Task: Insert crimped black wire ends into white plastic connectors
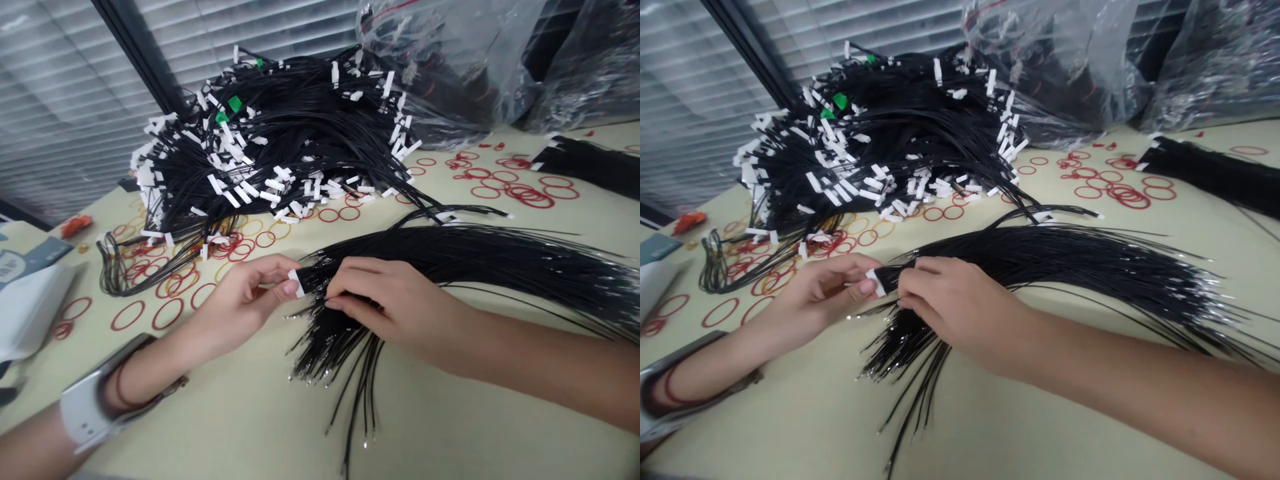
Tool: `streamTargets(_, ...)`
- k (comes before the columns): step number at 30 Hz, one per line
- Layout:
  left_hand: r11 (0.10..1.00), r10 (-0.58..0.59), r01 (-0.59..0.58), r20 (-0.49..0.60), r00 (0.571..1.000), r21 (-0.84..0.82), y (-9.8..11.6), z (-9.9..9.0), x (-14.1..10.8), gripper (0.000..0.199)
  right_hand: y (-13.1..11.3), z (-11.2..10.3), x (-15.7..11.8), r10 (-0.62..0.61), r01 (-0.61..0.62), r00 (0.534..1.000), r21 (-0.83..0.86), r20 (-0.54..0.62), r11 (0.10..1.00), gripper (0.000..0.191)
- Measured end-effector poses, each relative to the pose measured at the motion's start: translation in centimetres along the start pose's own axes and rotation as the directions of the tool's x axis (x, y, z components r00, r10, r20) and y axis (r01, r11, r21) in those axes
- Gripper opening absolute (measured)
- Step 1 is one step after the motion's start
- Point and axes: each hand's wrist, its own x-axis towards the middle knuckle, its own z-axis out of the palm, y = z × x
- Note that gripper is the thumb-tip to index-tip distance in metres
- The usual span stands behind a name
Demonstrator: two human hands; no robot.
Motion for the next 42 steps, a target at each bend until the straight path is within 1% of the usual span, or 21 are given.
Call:
streamTargets(2, 1.000, 0.007, -0.007, -0.006, 1.000, 0.004, 0.05, 0.03, -0.04, 0.013, -0.09, 0.19, -0.02, 0.063, -0.057, 0.995, 0.078, -0.080, 0.995, 0.013)
streamTargets(4, 1.000, 0.015, -0.015, -0.006, 1.000, 0.001, 0.11, 0.05, -0.03, 0.013, -0.19, 0.30, -0.10, 0.121, -0.106, 0.985, 0.125, -0.123, 0.987, 0.013)
streamTargets(8, 1.000, 0.010, -0.010, 0.002, 1.000, -0.007, 0.19, 0.04, 0.11, 0.013, -0.50, 0.32, -0.22, 0.251, -0.225, 0.961, 0.194, -0.118, 0.955, 0.011)
streamTargets(10, 1.000, 0.010, -0.009, 0.005, 1.000, -0.021, 0.15, 0.02, 0.17, 0.013, -0.60, 0.28, -0.22, 0.286, -0.254, 0.951, 0.229, -0.121, 0.940, 0.012)
streamTargets(12, 0.999, 0.012, -0.011, 0.009, 1.000, -0.051, 0.09, 0.00, 0.22, 0.013, -0.62, 0.22, -0.18, 0.291, -0.256, 0.947, 0.232, -0.134, 0.939, 0.013)
streamTargets(15, 0.995, -0.003, 0.005, 0.022, 1.000, -0.102, 0.07, -0.05, 0.26, 0.013, -0.50, 0.08, -0.06, 0.292, -0.263, 0.945, 0.189, -0.147, 0.946, 0.011)
streamTargets(20, 0.981, -0.029, 0.036, 0.041, 0.999, -0.192, 0.14, -0.17, 0.33, 0.013, -0.29, -0.02, 0.03, 0.309, -0.291, 0.941, 0.138, -0.140, 0.947, 0.012)
streamTargets(29, 0.966, -0.078, 0.088, 0.048, 0.996, -0.245, 0.20, -0.18, 0.56, 0.018, 0.04, 0.15, -0.30, 0.252, -0.240, 0.954, 0.089, -0.163, 0.967, 0.012)
streamTargets(32, 0.973, -0.067, 0.074, 0.037, 0.997, -0.219, -0.06, -0.19, 0.62, 0.016, 0.05, 0.19, -0.32, 0.246, -0.235, 0.955, 0.081, -0.164, 0.969, 0.012)
streamTargets(36, 0.990, -0.044, 0.044, 0.007, 0.999, -0.130, -0.45, -0.24, 0.61, 0.014, 0.01, 0.21, -0.36, 0.243, -0.231, 0.955, 0.088, -0.170, 0.969, 0.013)
streamTargets(42, 0.997, -0.016, 0.017, 0.018, 1.000, -0.075, -0.52, -0.42, 0.48, 0.013, 0.09, 0.21, -0.37, 0.274, -0.260, 0.947, 0.099, -0.171, 0.960, 0.013)
